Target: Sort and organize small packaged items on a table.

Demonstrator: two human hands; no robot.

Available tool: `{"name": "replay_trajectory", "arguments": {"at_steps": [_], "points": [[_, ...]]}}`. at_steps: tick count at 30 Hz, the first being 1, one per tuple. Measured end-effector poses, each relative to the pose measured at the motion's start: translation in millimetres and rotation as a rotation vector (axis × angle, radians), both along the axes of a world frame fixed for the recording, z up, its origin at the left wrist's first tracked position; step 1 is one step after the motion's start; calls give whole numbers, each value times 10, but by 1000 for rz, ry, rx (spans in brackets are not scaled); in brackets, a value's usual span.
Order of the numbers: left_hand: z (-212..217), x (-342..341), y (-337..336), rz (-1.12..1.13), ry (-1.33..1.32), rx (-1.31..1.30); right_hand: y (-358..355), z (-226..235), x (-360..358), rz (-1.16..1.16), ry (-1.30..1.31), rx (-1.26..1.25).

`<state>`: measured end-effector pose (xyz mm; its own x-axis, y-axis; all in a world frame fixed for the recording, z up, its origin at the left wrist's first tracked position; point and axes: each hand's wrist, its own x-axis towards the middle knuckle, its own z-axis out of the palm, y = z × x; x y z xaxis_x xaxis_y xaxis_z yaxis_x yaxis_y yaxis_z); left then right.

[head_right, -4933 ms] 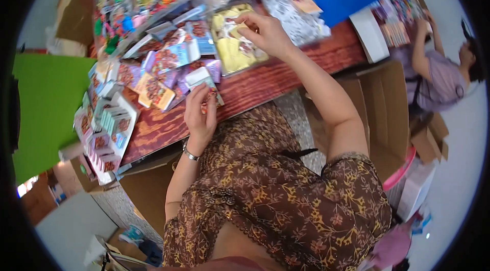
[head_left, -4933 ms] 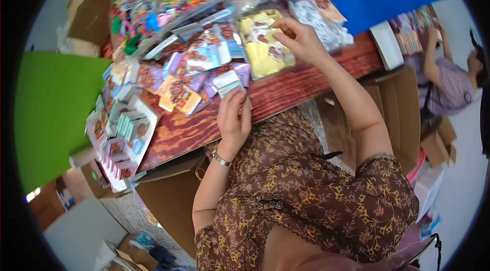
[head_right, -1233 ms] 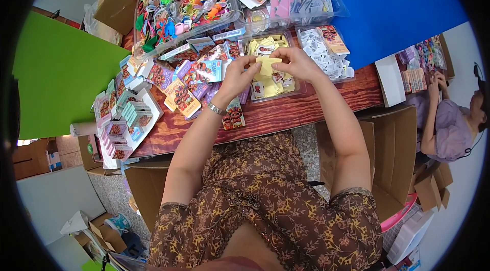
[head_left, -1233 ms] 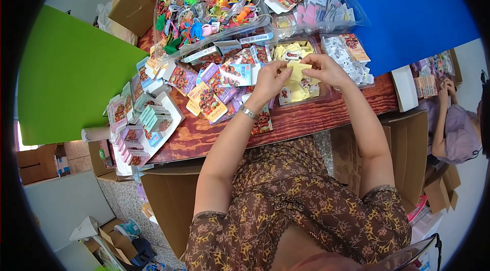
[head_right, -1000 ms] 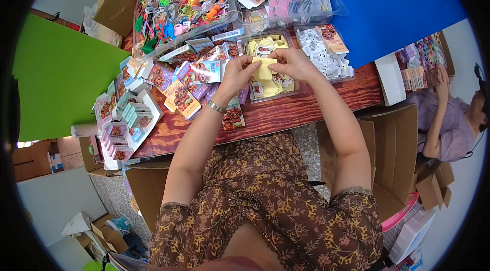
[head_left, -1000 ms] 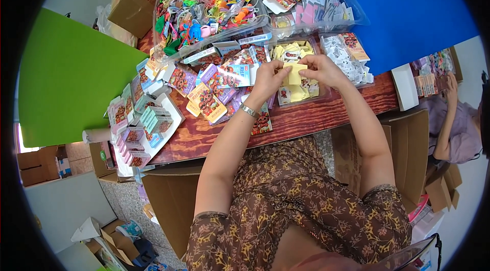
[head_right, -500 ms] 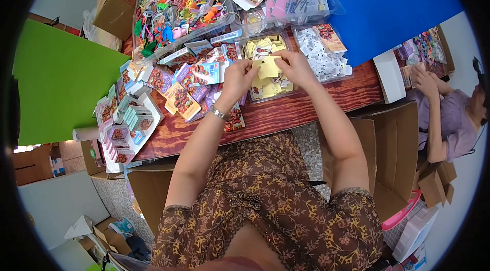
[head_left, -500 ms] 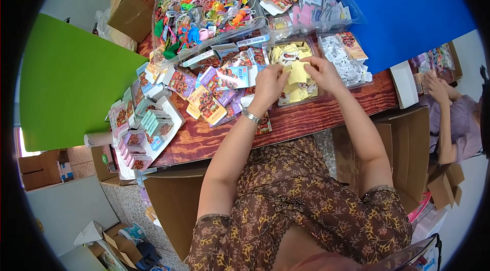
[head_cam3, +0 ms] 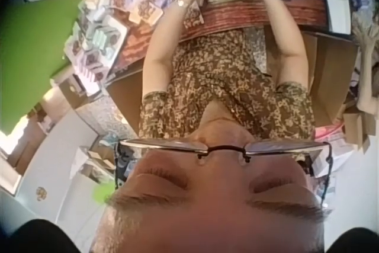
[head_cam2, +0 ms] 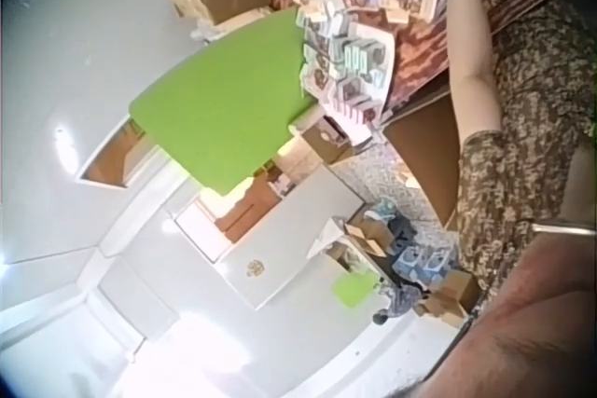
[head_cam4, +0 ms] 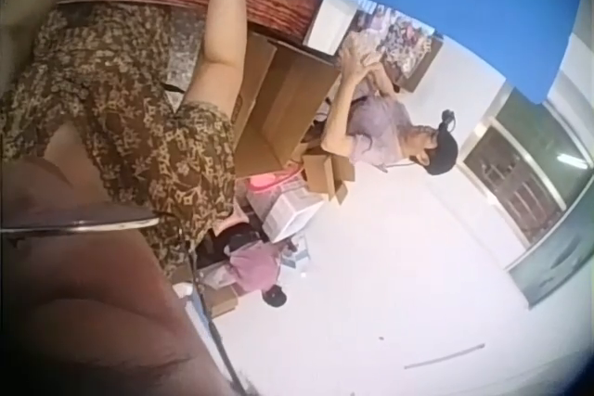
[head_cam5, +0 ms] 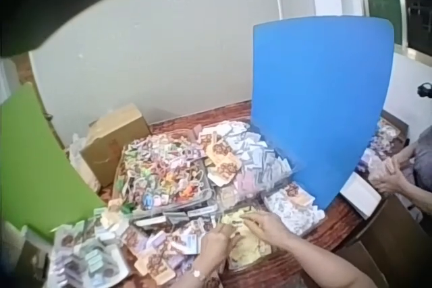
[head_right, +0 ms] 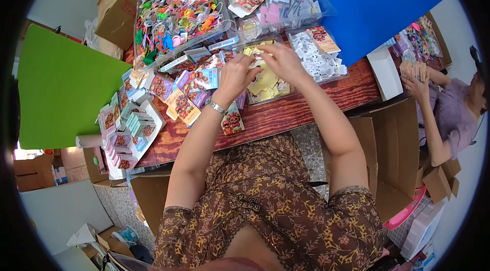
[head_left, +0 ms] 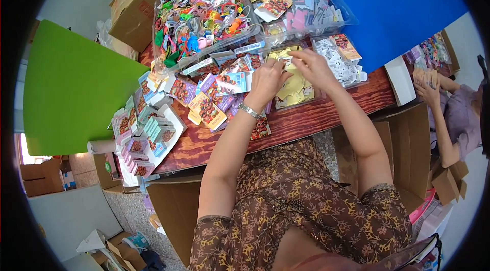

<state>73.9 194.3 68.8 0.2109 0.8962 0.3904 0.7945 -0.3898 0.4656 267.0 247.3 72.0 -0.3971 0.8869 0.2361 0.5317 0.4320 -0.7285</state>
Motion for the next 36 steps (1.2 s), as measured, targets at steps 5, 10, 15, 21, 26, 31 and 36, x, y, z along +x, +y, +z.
{"name": "replay_trajectory", "arguments": {"at_steps": [5, 10, 15, 21, 26, 31, 36], "points": [[-101, -51, -49, -88, 151, 195, -49, -253, -155, 4, -32, 118], [-32, -21, -325, -58, 188, 203, -300, -235, -204, -52, 412, -644], [47, 103, -591, -110, 81, 233, -419, -133, -2, 41, 709, -875], [-207, -263, -1460, 140, -60, 142, 92, 73, 889, -165, -105, -23], [-472, -536, -1957, 325, -66, -3, 664, 62, 1131, 161, -623, 132], [-661, -447, -2013, 504, -210, -215, 806, 67, 929, 173, -949, 121], [-810, -372, -1909, 519, -450, -346, 793, 180, 936, 165, -940, 126]]}}
